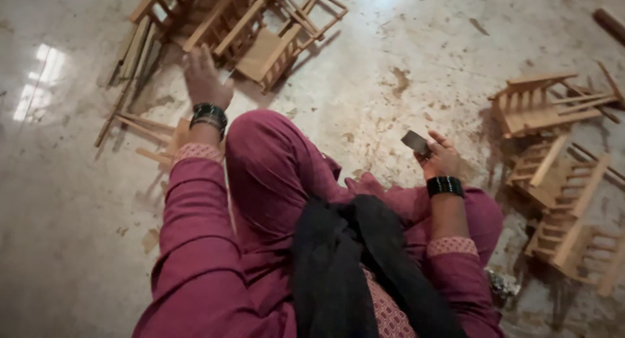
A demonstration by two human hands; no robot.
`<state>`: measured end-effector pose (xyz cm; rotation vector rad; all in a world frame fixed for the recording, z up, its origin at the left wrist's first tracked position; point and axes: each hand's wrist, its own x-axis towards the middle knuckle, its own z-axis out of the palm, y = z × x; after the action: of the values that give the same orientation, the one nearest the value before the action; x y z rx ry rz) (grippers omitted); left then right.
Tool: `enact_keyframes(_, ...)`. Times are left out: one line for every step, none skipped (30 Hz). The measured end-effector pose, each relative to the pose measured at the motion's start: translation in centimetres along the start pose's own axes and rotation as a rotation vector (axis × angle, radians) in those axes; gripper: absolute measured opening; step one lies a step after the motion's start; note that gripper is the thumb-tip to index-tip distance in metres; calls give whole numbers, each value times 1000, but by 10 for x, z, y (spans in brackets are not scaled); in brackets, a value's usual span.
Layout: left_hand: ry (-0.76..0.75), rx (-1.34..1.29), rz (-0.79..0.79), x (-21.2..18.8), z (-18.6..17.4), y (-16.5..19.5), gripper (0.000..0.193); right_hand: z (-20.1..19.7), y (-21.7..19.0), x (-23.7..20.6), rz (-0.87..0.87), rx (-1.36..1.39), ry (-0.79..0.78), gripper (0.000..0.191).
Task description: The person sits on the floor holding a small wooden chair and rubs its surfaces with a sanding block, working over the seat, backrest and edges. They turn the chair to reach different sides, set it down with other finished chairs, and pick up another chair to continue sanding.
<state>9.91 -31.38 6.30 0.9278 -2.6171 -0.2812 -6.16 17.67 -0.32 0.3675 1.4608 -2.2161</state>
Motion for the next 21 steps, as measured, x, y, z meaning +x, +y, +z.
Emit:
enact_keyframes(23,-11,17,6,2,2,98,-1,2,2,5,-21,21,31)
enact_keyframes(30,-36,3,11,4,5,98,-3,3,5,7,-40,44,32)
enact_keyframes(42,-63,-10,20,7,8,99,-4,5,7,4,-68,60,30)
enact_keyframes(59,-92,-18,30,9,11,99,-5,6,9,-5,-93,73,29)
enact_keyframes(77,-102,-34,41,10,14,97,-6,8,12,-15,-117,89,27)
enact_keyframes(93,-110,-49,53,12,18,96,-7,9,14,-8,-123,100,27)
enact_keyframes(108,-117,-64,65,12,20,94,-7,10,16,1,-129,111,27)
enact_keyframes(108,-149,-73,78,11,22,93,-8,11,17,12,-135,124,27)
enact_keyframes(109,-184,-80,91,10,24,93,-8,13,19,15,-135,116,26)
enact_keyframes(111,-219,-86,103,8,28,93,-9,14,21,17,-133,106,25)
enact_keyframes(97,-200,-67,116,5,32,93,-9,15,22,18,-131,97,25)
enact_keyframes(83,-180,-48,128,2,36,94,-10,16,23,22,-167,122,24)
enact_keyframes(69,-160,-27,138,0,40,95,-10,16,25,26,-202,147,24)
enact_keyframes(24,-134,-35,147,-2,44,97,-10,17,26,31,-236,171,24)
enact_keyframes(-21,-108,-43,154,-5,49,99,-11,18,27,44,-244,181,25)
enact_keyframes(-67,-82,-52,160,-8,54,101,-11,19,28,57,-254,191,26)
enact_keyframes(-132,-75,-131,165,-11,59,98,-11,20,29,67,-264,200,26)
enact_keyframes(-195,-68,-213,168,-12,63,96,-11,20,30,56,-274,191,26)
enact_keyframes(-261,-58,-296,169,-13,65,93,-11,21,31,50,-284,182,27)
enact_keyframes(-279,-1,-300,170,-13,65,79,-11,22,32,42,-292,171,27)
enact_keyframes(-300,58,-305,170,-11,63,65,-11,23,33,44,-290,169,27)
